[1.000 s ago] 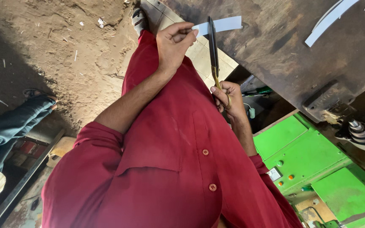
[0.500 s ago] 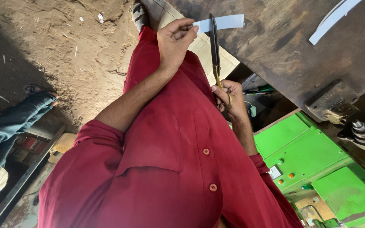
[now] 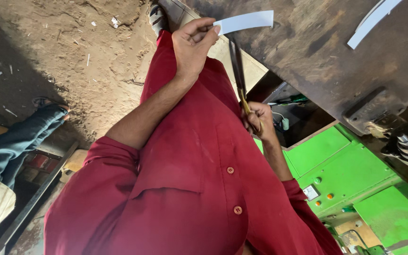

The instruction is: The person uses scissors to cut a roll of white adhesive tape into small rectangular pieces on a workbench. They repeatedly cut, fold, and trim the tape, accumulating cut pieces on the table.

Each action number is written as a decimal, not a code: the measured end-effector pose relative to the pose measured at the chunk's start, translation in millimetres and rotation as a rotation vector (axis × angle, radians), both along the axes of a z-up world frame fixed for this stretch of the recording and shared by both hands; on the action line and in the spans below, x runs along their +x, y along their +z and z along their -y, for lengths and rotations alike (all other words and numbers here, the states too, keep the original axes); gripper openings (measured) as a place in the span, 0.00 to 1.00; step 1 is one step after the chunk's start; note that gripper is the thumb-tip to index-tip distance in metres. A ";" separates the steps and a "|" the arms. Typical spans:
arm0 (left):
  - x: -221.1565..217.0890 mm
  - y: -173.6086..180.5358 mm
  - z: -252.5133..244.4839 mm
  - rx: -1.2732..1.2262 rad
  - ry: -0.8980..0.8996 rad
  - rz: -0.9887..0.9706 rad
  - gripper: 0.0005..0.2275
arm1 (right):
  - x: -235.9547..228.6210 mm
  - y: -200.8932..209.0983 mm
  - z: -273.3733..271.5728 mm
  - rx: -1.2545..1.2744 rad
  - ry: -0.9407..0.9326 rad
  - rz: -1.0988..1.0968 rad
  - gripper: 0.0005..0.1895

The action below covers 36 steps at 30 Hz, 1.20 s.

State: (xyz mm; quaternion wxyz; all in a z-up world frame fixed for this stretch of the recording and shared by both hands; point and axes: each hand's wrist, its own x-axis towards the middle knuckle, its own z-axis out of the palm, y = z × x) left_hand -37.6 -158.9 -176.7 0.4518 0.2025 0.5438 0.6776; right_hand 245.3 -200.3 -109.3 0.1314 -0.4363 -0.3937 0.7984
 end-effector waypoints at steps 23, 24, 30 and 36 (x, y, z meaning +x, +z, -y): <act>5.7 0.8 -5.0 -0.053 0.012 0.030 0.09 | -40.4 -14.9 -9.7 0.095 0.080 0.145 0.14; 5.1 0.7 -5.2 -0.061 0.011 0.028 0.09 | -41.4 -13.9 -10.3 0.098 0.079 0.146 0.14; 3.1 4.7 -7.6 -0.118 0.004 0.023 0.09 | -47.5 -11.4 -13.5 0.114 0.097 0.190 0.15; 1.2 32.0 -12.6 -0.097 0.018 0.103 0.07 | -40.0 11.9 -17.5 0.257 0.018 0.289 0.12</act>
